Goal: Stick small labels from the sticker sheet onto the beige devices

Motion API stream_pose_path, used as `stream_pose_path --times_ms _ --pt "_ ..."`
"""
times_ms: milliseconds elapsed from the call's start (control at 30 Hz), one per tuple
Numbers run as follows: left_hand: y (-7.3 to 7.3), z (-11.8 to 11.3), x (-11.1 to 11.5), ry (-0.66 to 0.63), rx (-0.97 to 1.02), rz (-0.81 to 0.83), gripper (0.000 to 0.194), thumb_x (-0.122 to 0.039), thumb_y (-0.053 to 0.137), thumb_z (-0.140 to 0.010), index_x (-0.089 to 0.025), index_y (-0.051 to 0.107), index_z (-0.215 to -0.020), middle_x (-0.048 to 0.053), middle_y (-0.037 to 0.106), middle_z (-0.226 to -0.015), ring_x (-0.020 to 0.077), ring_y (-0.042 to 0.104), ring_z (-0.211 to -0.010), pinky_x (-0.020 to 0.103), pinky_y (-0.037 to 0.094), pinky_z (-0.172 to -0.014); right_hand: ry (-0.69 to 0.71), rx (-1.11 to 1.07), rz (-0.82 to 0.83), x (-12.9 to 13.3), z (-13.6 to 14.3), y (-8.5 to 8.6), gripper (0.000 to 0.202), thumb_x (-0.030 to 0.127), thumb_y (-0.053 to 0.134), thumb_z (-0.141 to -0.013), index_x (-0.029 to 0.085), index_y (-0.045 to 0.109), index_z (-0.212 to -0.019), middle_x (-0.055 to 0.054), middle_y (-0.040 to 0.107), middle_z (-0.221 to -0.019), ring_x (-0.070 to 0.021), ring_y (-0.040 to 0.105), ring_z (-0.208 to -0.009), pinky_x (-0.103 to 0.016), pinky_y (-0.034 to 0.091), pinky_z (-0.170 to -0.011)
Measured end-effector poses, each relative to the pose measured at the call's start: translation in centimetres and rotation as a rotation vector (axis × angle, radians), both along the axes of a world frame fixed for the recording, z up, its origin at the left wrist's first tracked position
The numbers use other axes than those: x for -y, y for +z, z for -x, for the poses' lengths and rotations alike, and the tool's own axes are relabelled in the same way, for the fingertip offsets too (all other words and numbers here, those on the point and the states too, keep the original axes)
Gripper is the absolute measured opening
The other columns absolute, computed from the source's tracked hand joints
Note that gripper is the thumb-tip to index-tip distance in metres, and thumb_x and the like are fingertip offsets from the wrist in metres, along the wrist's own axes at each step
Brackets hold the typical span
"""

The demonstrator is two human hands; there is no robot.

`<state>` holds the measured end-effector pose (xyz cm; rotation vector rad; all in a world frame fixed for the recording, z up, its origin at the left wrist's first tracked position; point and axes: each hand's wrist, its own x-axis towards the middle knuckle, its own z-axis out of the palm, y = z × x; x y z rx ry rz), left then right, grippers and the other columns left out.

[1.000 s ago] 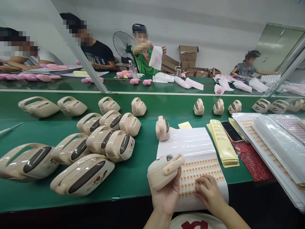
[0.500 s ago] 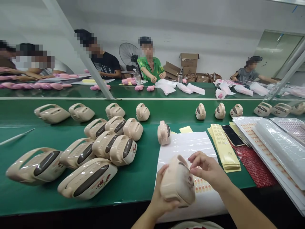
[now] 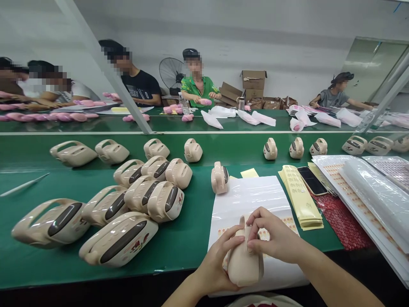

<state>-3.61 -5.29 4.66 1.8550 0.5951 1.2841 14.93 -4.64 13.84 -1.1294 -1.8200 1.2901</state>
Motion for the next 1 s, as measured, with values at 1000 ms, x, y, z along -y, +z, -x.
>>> stream_pose_path --times_ms 1000 --pt "1.2 0.4 0.5 0.035 -0.143 -0.275 0.097 -0.024 0.083 -0.042 -0.031 0.043 -0.130 0.019 0.050 -0.128 0.0388 0.052 -0.110 0.045 0.046 -0.084 -0.034 0.152 -0.532 2.6 -0.2 -3.0 0.048 0.027 0.056 -0.079 0.020 0.037 -0.122 -0.013 0.040 -0.128 -0.0241 0.037 -0.122 -0.040 0.039 -0.098"
